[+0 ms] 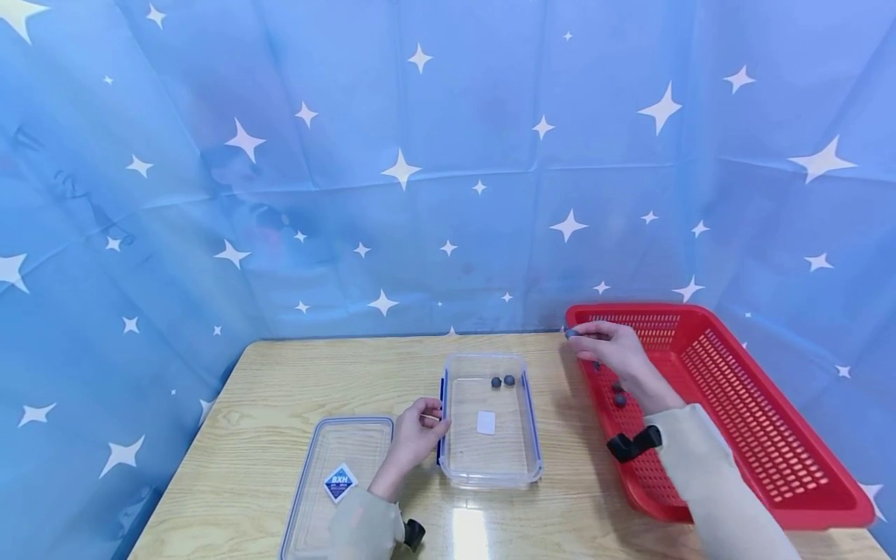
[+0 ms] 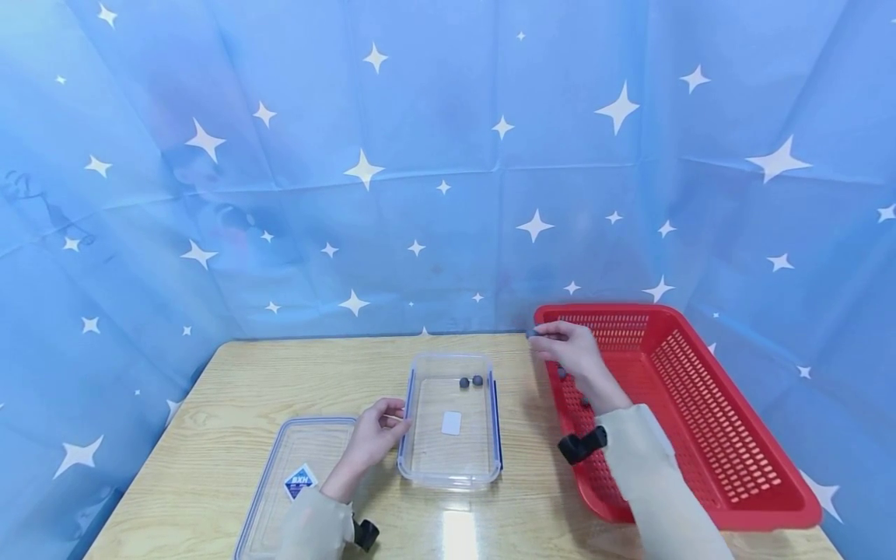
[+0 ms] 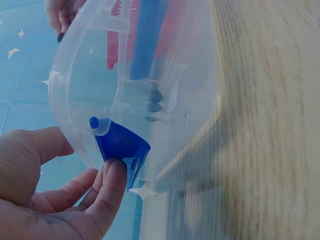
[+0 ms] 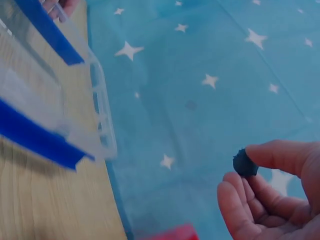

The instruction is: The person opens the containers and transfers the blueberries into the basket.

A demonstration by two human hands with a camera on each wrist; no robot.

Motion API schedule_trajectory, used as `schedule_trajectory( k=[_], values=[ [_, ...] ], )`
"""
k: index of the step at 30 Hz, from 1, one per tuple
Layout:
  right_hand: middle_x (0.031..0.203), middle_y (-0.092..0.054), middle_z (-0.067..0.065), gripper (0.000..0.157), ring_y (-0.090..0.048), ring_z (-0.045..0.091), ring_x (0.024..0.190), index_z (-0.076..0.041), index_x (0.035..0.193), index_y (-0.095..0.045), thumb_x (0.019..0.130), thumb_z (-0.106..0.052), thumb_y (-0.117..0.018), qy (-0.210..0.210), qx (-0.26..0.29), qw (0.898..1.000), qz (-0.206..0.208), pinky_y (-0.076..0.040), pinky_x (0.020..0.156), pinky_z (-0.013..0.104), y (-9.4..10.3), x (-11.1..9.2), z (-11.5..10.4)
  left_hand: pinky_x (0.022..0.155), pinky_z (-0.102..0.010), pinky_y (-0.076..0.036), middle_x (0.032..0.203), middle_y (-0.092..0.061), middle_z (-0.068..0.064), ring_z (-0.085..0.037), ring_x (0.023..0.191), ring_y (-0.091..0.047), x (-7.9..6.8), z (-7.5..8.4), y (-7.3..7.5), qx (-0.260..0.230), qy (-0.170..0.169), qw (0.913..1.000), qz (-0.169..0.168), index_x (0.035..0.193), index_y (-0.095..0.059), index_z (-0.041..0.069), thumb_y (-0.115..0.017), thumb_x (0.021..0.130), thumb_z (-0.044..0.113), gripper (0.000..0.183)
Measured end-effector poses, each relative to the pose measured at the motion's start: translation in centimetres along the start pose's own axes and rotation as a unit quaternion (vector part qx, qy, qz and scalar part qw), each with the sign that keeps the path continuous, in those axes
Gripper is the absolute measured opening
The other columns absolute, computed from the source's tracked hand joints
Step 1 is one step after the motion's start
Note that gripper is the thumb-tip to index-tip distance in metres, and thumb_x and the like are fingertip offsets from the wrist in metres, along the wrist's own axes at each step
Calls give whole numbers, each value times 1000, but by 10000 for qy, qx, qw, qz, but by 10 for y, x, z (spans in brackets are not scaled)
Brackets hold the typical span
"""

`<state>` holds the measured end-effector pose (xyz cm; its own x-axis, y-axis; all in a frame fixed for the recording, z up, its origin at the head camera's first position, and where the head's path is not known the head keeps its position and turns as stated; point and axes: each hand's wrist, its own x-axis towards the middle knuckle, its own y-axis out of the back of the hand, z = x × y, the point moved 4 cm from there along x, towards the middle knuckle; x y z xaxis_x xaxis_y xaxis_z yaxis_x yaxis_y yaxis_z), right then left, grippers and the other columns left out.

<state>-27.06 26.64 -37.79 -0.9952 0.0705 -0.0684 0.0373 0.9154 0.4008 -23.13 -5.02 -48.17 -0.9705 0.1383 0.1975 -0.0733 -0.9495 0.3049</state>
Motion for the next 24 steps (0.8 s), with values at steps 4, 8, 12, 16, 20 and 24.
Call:
schedule_trajectory(
  k=[4,8,12,16,20,24],
  values=[
    [106,-59,5,50,-64,8,85,8,122,-51,89,-28,-64,55,299,9995,16,-52,76,21,22,-9,11,60,-18,-47,85,-63,-14,-16,69,-58,1,-1,-1,43,106,9999,-9,100,-59,-11,-67,78,-2,25],
    [89,-62,-13,40,-63,1,81,8,116,-53,90,-21,-64,257,695,9972,-61,-52,73,20,40,-16,21,61,-19,-48,85,-62,-12,-13,69,-57,1,0,-1,94,168,9998,-19,100,-59,-10,-67,79,-1,25],
    [86,-63,-16,33,-63,-1,81,6,112,-55,91,-19,-62,258,743,9968,-134,-52,73,20,52,-20,33,61,-20,-48,85,-62,-13,-12,69,-57,1,0,-1,107,156,9998,-37,101,-59,-11,-66,79,-1,25],
    [88,-63,-15,41,-63,-2,81,9,116,-52,91,-22,-62,144,531,9984,-134,-52,73,18,59,-22,41,61,-20,-48,85,-62,-13,-14,70,-57,1,0,-1,106,127,9998,-56,101,-58,-11,-66,79,0,26],
    [89,-63,-14,43,-63,-2,81,8,116,-53,90,-24,-63,124,484,9987,-97,-52,74,20,64,-22,52,62,-20,-48,87,-62,-13,-16,72,-58,1,0,-1,82,203,9997,-84,102,-59,-11,-66,80,0,26],
    [89,-65,-10,35,-63,1,81,0,110,-60,88,-26,-66,132,766,9969,-120,-53,75,24,68,-19,65,63,-21,-48,87,-62,-13,-17,72,-58,1,-1,-1,98,200,9997,-113,102,-58,-11,-66,80,0,26]
  ],
)
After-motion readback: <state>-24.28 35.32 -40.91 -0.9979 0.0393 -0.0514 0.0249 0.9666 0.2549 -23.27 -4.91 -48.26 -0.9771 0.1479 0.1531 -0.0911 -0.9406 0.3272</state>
